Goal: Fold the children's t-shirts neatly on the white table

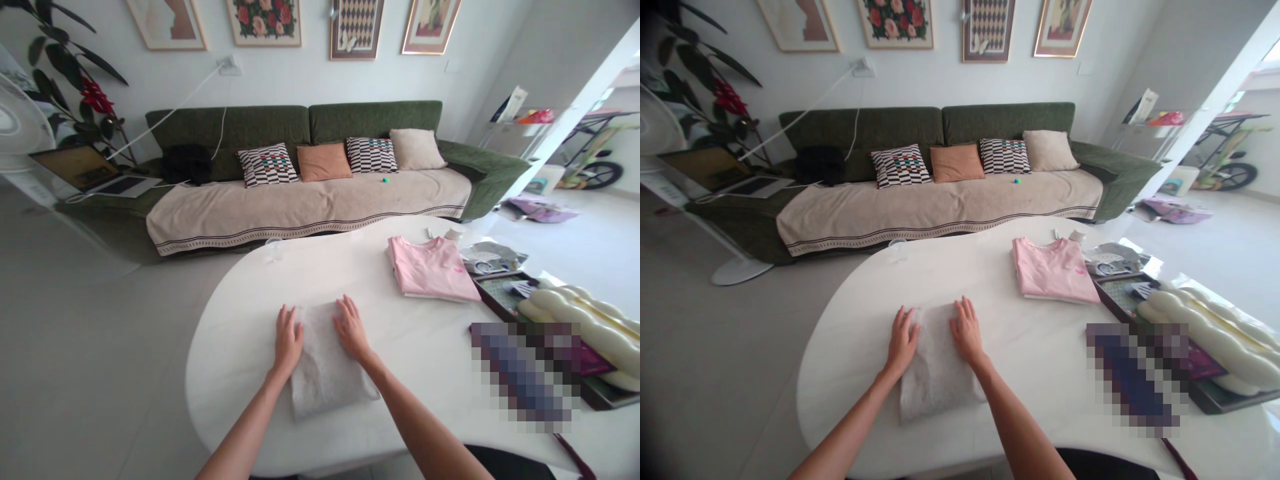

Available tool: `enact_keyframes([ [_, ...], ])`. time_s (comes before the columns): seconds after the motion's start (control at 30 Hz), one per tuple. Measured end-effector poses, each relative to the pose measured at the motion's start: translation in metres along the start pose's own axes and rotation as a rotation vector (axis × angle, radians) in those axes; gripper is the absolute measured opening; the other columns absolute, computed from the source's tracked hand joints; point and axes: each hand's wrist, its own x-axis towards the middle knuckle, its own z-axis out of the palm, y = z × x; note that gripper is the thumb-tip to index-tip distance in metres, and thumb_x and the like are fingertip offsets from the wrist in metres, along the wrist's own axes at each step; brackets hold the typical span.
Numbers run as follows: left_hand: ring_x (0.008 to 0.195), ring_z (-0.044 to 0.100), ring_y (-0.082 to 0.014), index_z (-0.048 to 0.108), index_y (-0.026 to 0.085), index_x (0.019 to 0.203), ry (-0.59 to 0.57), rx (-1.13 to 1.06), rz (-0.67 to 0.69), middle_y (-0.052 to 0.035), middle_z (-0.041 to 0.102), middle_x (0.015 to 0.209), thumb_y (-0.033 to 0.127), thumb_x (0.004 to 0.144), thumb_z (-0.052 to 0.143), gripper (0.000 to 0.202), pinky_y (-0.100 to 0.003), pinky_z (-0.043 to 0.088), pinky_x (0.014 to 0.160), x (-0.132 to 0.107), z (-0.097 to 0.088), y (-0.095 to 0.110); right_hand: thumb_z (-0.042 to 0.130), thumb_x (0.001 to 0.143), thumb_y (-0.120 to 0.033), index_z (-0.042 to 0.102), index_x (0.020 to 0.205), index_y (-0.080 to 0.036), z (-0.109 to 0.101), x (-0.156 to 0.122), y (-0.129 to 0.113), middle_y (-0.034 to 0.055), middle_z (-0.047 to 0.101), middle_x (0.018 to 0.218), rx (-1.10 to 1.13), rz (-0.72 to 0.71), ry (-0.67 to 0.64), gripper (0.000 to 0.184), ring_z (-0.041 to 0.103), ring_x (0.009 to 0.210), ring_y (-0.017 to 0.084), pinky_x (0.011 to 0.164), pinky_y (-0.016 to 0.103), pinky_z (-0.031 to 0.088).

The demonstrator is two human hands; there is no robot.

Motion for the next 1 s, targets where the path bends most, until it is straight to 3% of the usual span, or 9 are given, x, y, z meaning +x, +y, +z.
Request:
enact_keyframes([
  [0.1, 0.116, 0.041, -0.0256, 0.049, 0.011, 0.114, 0.028, -0.157, -0.318, -0.0164, 0.049, 0.119, 0.027, 0.074, 0.053, 0.043, -0.039, 0.032, 0.096, 0.013, -0.011, -0.002, 0.045, 0.075, -0.019, 0.042, 0.125, -0.007, -0.011, 0.018, 0.007, 0.0202, 0.052, 0.118, 0.047, 0.142, 0.059, 0.051, 0.045, 0.112, 0.027, 0.092, 0.043, 0.033],
  [0.23, 0.078, 0.058, -0.0203, 0.060, 0.014, 0.083, -0.150, -0.353, -0.463, -0.0030, 0.061, 0.073, 0.029, 0.062, 0.061, 0.025, -0.031, 0.044, 0.072, 0.036, -0.028, 0.007, 0.057, 0.063, -0.017, 0.061, 0.096, -0.011, -0.029, 0.038, -0.001, 0.0054, 0.063, 0.065, 0.169, 0.193, -0.006, 0.034, 0.060, 0.069, 0.020, 0.065, 0.029, 0.044],
  [0.3, 0.067, 0.057, -0.0167, 0.060, 0.013, 0.075, -0.190, -0.422, -0.442, 0.0003, 0.059, 0.064, 0.031, 0.061, 0.061, 0.022, -0.026, 0.044, 0.063, 0.049, -0.043, 0.017, 0.058, 0.062, -0.019, 0.063, 0.083, -0.015, -0.046, 0.047, -0.012, -0.0004, 0.059, 0.055, 0.253, 0.153, -0.023, 0.022, 0.058, 0.059, 0.016, 0.058, 0.025, 0.043],
  [0.43, 0.071, 0.056, -0.0126, 0.057, 0.014, 0.094, -0.165, -0.593, -0.293, 0.0005, 0.060, 0.076, 0.033, 0.063, 0.062, 0.037, -0.022, 0.043, 0.066, 0.066, -0.094, 0.049, 0.054, 0.064, -0.023, 0.057, 0.089, -0.016, -0.099, 0.052, -0.039, -0.0026, 0.058, 0.062, 0.411, 0.018, -0.002, 0.026, 0.055, 0.063, 0.013, 0.058, 0.022, 0.042],
  [0.6, 0.084, 0.053, -0.0140, 0.054, 0.018, 0.087, -0.103, -0.505, 0.172, -0.0012, 0.057, 0.088, 0.021, 0.070, 0.060, 0.018, -0.025, 0.042, 0.077, 0.030, -0.142, 0.088, 0.047, 0.066, -0.016, 0.050, 0.084, -0.020, -0.152, 0.005, -0.048, -0.0002, 0.055, 0.083, 0.419, -0.249, 0.130, 0.019, 0.051, 0.081, 0.014, 0.072, 0.026, 0.041],
  [0.7, 0.088, 0.052, -0.0153, 0.055, 0.020, 0.080, -0.248, -0.286, 0.344, -0.0008, 0.056, 0.083, 0.007, 0.071, 0.051, 0.016, -0.027, 0.040, 0.081, -0.022, -0.139, 0.093, 0.041, 0.064, -0.007, 0.046, 0.078, -0.021, -0.150, -0.048, -0.024, 0.0021, 0.052, 0.083, 0.201, -0.331, 0.141, 0.020, 0.050, 0.083, 0.016, 0.075, 0.029, 0.041],
  [0.8, 0.091, 0.053, -0.0147, 0.059, 0.025, 0.089, -0.619, -0.166, 0.427, -0.0004, 0.057, 0.094, 0.002, 0.069, 0.045, 0.033, -0.025, 0.041, 0.082, -0.066, -0.127, 0.083, 0.043, 0.065, -0.007, 0.049, 0.083, -0.022, -0.135, -0.100, 0.011, 0.0064, 0.052, 0.103, 0.010, -0.309, -0.058, 0.024, 0.048, 0.098, 0.019, 0.081, 0.033, 0.041],
  [0.87, 0.095, 0.053, -0.0145, 0.058, 0.028, 0.100, -0.769, -0.133, 0.404, -0.0006, 0.056, 0.106, 0.004, 0.071, 0.043, 0.041, -0.025, 0.041, 0.086, -0.075, -0.119, 0.071, 0.044, 0.069, -0.008, 0.051, 0.087, -0.024, -0.124, -0.126, 0.025, 0.0072, 0.048, 0.116, -0.037, -0.259, -0.130, 0.025, 0.047, 0.106, 0.020, 0.086, 0.034, 0.041],
  [1.0, 0.111, 0.046, -0.0182, 0.057, 0.025, 0.109, -0.539, -0.063, 0.303, -0.0053, 0.052, 0.117, 0.016, 0.081, 0.038, 0.035, -0.033, 0.034, 0.098, -0.041, -0.088, 0.048, 0.039, 0.077, -0.010, 0.052, 0.087, -0.024, -0.096, -0.148, 0.000, 0.0059, 0.056, 0.101, 0.000, -0.210, -0.091, 0.022, 0.053, 0.096, 0.018, 0.083, 0.032, 0.043],
])
